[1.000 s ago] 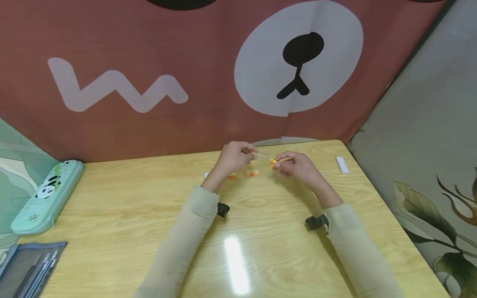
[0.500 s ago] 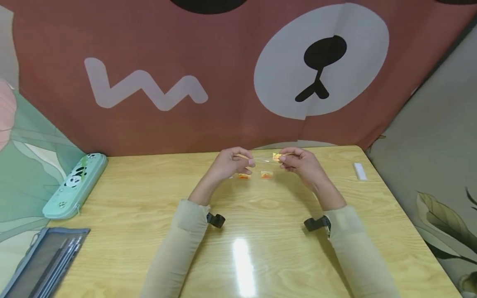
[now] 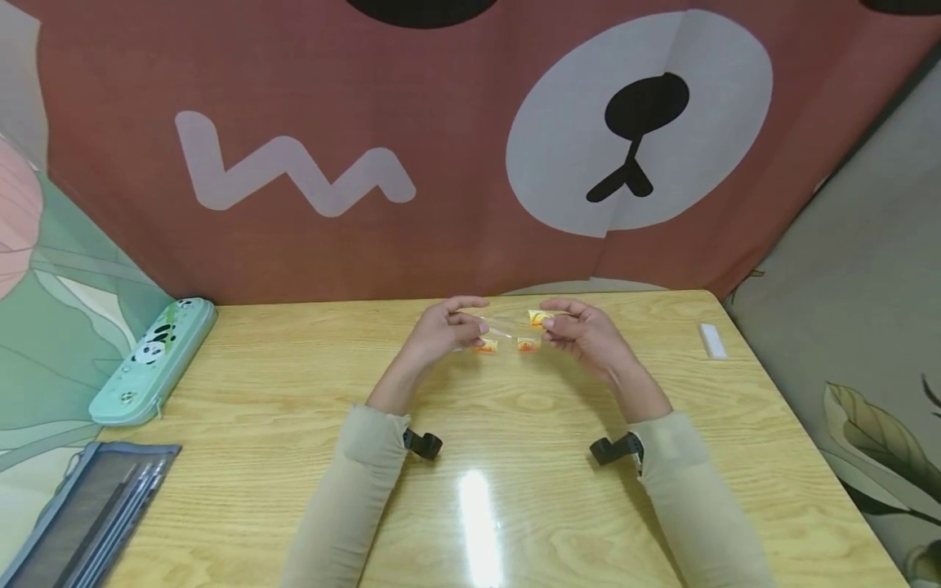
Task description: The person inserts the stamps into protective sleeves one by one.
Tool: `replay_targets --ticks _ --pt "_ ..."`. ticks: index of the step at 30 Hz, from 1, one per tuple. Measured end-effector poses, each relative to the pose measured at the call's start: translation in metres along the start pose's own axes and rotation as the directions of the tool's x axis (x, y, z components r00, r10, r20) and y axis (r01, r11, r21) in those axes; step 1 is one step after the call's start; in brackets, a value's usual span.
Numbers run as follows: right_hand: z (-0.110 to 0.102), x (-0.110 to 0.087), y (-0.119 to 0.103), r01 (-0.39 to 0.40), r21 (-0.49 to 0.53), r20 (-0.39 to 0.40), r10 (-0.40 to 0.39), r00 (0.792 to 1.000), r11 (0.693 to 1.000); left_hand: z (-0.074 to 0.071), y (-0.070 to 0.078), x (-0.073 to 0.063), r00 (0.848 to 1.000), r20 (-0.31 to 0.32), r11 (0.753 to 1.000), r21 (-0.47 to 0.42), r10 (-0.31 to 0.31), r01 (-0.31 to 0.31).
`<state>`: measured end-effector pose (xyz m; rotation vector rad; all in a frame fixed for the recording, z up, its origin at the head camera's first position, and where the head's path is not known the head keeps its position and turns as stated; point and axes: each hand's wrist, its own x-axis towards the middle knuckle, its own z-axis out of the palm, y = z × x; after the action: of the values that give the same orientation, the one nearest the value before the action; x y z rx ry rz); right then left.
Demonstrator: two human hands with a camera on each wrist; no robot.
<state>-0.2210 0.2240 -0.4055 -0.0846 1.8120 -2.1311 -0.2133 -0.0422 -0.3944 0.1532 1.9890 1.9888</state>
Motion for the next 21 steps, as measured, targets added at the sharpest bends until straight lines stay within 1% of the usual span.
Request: replay_targets --ticks 5,8,12,17,21 --pt "0.002 0.000 0.003 -0.015 -0.052 0.005 0.015 1.000 0.999 0.002 -0.005 0.001 1.000 -0.008 1.000 -0.003 0.000 0.000" --pt "0.003 0.000 0.004 -0.009 -0.058 0.009 0.010 1.000 0.998 0.002 -0.007 0.001 1.000 -0.009 1.000 -0.015 -0.010 0.010" --pt "0.006 -0.001 0.006 -0.005 -0.080 0.015 0.007 1.000 0.997 0.004 -0.010 0.001 1.000 0.008 0.999 -0.029 -0.026 0.027" --pt "0.010 -0.001 0.009 -0.019 -0.173 0.027 0.023 0.999 0.985 0.006 -0.015 0.001 0.998 0.037 0.998 -0.044 -0.045 0.047" --pt "0.012 -0.002 0.011 -0.015 -0.202 0.020 0.020 1.000 0.979 0.009 -0.017 0.001 0.997 0.056 0.996 -0.077 -0.043 0.047"
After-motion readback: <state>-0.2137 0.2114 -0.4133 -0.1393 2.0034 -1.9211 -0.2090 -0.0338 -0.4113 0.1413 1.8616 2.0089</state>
